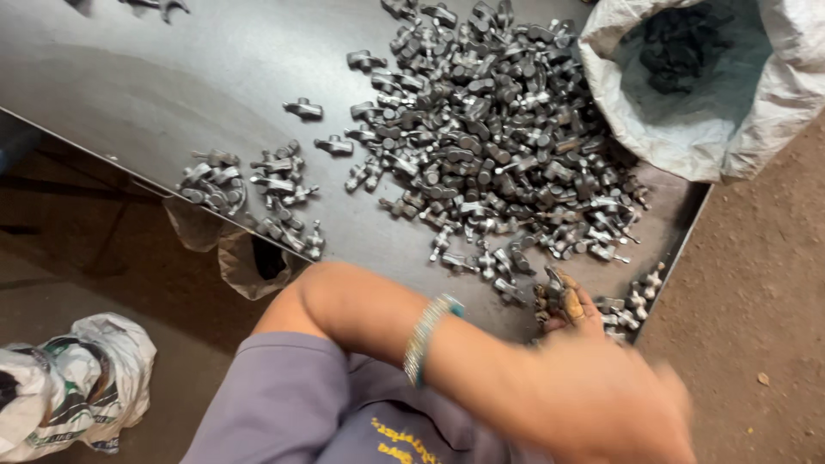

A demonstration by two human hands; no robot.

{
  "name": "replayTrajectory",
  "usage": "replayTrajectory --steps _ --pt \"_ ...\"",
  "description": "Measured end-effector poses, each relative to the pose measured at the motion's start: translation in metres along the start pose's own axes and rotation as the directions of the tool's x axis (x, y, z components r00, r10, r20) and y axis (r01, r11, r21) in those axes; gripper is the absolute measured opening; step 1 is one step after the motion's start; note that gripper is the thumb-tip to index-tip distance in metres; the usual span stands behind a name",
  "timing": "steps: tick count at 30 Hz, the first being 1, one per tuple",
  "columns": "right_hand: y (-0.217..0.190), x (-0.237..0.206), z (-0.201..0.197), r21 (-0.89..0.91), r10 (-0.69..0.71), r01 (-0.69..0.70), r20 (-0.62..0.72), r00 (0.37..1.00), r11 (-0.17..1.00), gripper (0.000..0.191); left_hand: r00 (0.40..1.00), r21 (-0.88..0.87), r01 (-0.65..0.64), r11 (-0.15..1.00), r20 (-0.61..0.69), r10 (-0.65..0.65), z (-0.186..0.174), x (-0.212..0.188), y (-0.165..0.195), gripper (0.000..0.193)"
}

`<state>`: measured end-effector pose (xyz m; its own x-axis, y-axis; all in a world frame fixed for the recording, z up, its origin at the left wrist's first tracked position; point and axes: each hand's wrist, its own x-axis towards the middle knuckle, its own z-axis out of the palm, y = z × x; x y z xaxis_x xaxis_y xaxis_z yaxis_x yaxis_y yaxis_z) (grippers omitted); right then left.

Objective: The person sorts small metal castings spread on a sloped metal table, picking items one at a time and placing acceptable pieces into an open sack at the edge of the table. Early in the clip they move a blue plastic bag aside and handle the sack while continuing to pick through the pile.

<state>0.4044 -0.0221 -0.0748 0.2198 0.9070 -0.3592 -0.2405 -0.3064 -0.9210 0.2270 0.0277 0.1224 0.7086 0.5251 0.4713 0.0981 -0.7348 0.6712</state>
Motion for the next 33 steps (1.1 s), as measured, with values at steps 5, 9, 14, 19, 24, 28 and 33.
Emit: replayTrajectory --steps 5,9,14,19,24,28,33 --pt "0.013 0.022 -0.002 0.25 0.0 -0.035 0.139 0.99 0.968 0.039 0.984 0.072 -0.161 0.984 -0.06 0.165 -0.02 -0.002 0.023 0.023" --pt "0.017 0.021 -0.012 0.263 -0.014 -0.018 0.122 0.992 0.965 0.04 0.98 0.083 -0.183 0.98 -0.064 0.188 -0.019 -0.004 0.018 0.024" --pt "0.013 0.02 -0.015 0.287 -0.027 -0.01 0.126 0.992 0.958 0.041 0.98 0.081 -0.18 0.98 -0.069 0.186 -0.007 0.002 0.022 0.025" --pt "0.006 0.02 -0.009 0.272 -0.035 0.008 0.096 0.995 0.962 0.042 0.981 0.064 -0.174 0.983 -0.079 0.179 -0.011 0.012 0.029 0.026" --pt "0.0 0.021 -0.004 0.306 -0.033 0.007 0.082 0.996 0.952 0.031 0.991 -0.065 -0.115 0.991 -0.076 0.11 -0.018 0.036 0.033 0.026" --pt "-0.007 0.014 -0.003 0.207 -0.056 0.043 0.057 0.997 0.977 0.03 0.876 -0.297 0.435 0.85 -0.081 -0.476 -0.02 -0.005 -0.079 0.027" --pt "-0.024 0.002 0.018 -0.1 -0.109 0.121 0.117 0.987 0.988 0.036 0.365 -0.811 0.574 -0.108 0.372 -0.853 0.054 -0.094 -0.137 0.042"
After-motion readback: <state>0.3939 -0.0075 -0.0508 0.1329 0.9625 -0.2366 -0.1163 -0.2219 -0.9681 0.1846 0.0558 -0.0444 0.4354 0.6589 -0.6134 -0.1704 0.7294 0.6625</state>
